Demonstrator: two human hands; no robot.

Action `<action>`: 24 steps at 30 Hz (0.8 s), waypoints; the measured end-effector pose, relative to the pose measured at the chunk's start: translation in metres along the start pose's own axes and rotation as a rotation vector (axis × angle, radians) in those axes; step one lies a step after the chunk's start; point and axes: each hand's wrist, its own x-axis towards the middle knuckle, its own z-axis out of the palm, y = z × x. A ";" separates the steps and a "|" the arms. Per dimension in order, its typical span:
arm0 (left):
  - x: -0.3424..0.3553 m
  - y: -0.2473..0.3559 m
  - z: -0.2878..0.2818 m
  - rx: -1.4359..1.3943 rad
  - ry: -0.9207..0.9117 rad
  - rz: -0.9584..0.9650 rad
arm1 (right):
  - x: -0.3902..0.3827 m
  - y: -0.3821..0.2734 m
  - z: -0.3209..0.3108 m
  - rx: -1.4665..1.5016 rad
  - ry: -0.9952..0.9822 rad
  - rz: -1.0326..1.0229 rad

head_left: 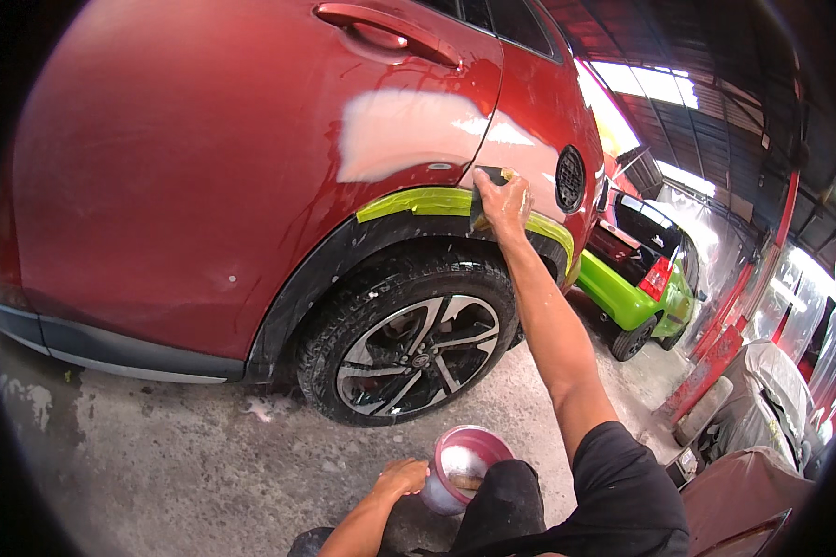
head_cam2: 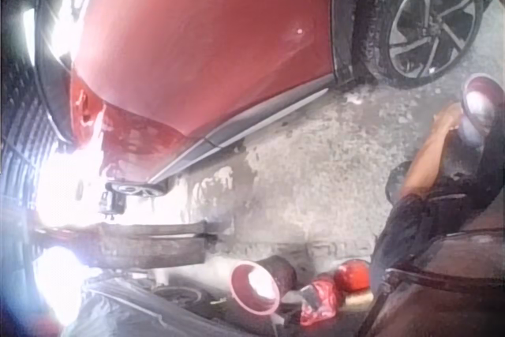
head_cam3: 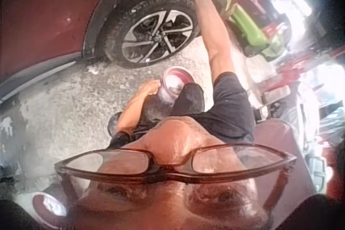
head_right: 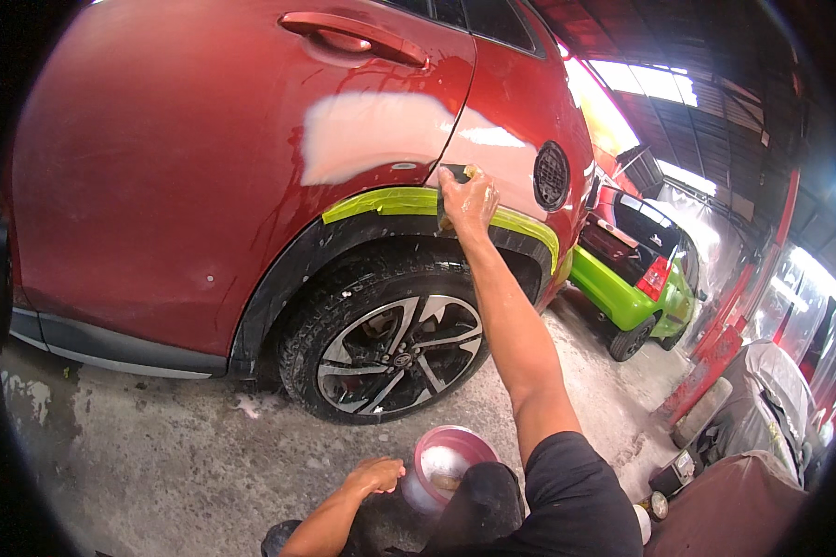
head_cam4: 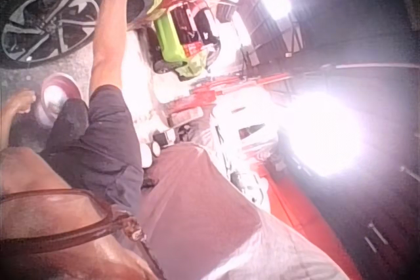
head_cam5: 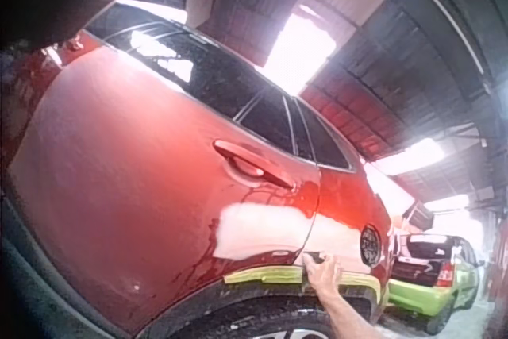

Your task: The person scrubs the rear wheel arch and side panel of a red car using a sponge and soapy water from a pink bucket. They repeatedly dip the sponge into the bucket and scrub the same area around the wheel arch and fuel cap.

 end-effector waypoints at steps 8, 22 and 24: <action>0.002 0.002 0.000 0.043 -0.084 -0.019 | -0.014 -0.009 0.029 -0.017 0.253 -0.102; 0.011 0.004 -0.003 0.009 0.009 0.026 | 0.066 0.001 0.032 -0.161 0.146 -0.271; 0.017 -0.004 0.003 -0.031 0.034 0.004 | 0.096 -0.020 0.026 -0.191 0.156 -0.290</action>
